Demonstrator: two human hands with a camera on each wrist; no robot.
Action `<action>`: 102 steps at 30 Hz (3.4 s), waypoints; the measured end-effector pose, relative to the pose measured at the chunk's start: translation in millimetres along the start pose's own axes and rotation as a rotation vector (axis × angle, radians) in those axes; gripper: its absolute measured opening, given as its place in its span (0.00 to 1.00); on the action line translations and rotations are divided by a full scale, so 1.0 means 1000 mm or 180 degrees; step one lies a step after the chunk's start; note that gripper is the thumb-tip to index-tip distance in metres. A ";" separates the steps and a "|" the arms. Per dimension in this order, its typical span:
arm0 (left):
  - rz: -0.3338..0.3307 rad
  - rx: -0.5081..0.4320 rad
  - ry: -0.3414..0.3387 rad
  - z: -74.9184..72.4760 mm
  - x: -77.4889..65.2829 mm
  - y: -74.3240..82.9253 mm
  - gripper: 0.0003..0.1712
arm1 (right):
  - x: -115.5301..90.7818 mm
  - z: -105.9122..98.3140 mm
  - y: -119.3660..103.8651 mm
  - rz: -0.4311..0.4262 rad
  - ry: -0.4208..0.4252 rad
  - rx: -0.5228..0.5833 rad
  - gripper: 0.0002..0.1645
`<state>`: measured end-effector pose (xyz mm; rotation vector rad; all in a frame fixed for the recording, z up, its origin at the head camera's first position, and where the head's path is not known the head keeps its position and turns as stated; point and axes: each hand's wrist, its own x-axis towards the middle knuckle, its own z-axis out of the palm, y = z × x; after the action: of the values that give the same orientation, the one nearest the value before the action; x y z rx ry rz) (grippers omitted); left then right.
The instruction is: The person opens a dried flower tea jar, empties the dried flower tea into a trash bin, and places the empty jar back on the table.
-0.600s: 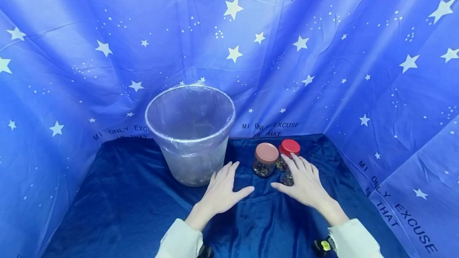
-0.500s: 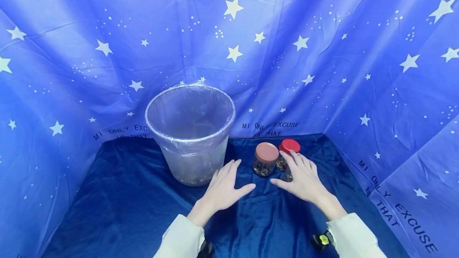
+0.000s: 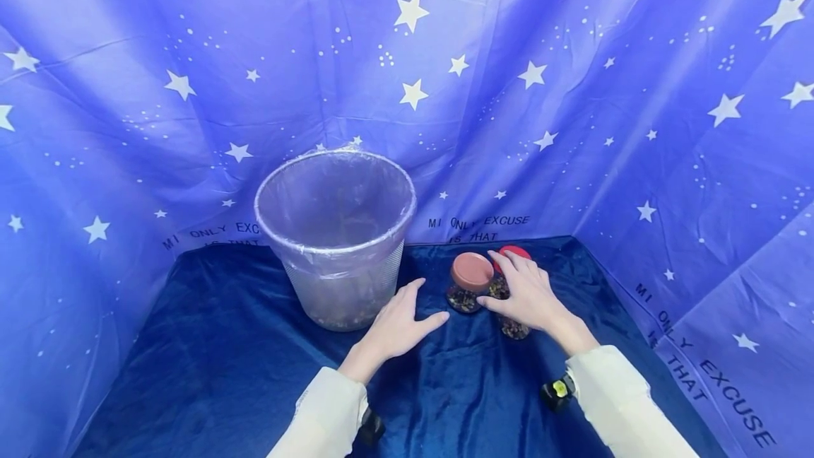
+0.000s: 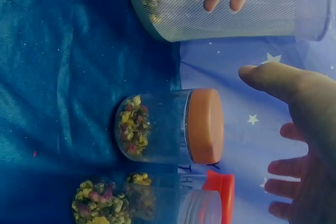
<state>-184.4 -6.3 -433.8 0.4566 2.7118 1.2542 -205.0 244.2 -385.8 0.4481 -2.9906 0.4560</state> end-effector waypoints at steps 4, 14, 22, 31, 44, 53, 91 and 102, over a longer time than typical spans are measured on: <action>-0.0069 -0.0176 0.0018 0.000 0.002 -0.001 0.46 | 0.011 0.005 -0.001 -0.0074 -0.0151 0.0087 0.51; -0.0150 -0.0491 0.0054 0.005 0.003 -0.011 0.46 | 0.036 0.031 -0.004 -0.0122 -0.0312 0.0189 0.48; -0.0124 -0.0502 0.0001 0.007 0.001 -0.018 0.47 | 0.042 0.049 -0.004 0.0013 -0.0359 -0.0119 0.48; -0.0156 -0.0544 -0.0059 0.011 0.001 -0.027 0.49 | 0.041 0.067 -0.001 0.0185 0.0075 -0.0302 0.48; -0.0152 -0.0207 -0.0079 0.013 0.001 -0.030 0.49 | 0.041 0.083 -0.007 0.0059 0.0613 0.0129 0.56; 0.0164 0.1232 0.0168 0.018 0.008 -0.021 0.47 | 0.039 0.093 -0.006 -0.0184 0.0548 0.0187 0.59; -0.0006 0.0777 -0.0058 0.045 0.034 -0.001 0.57 | 0.038 0.110 0.013 -0.0265 -0.0020 0.0441 0.56; 0.0496 0.1697 0.0729 0.062 0.031 -0.014 0.53 | 0.037 0.118 0.014 -0.0448 0.0158 0.0438 0.58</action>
<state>-202.7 39.6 -484.4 0.6169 3.2582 0.6182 -248.9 210.7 -496.8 0.6439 -2.8666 0.6515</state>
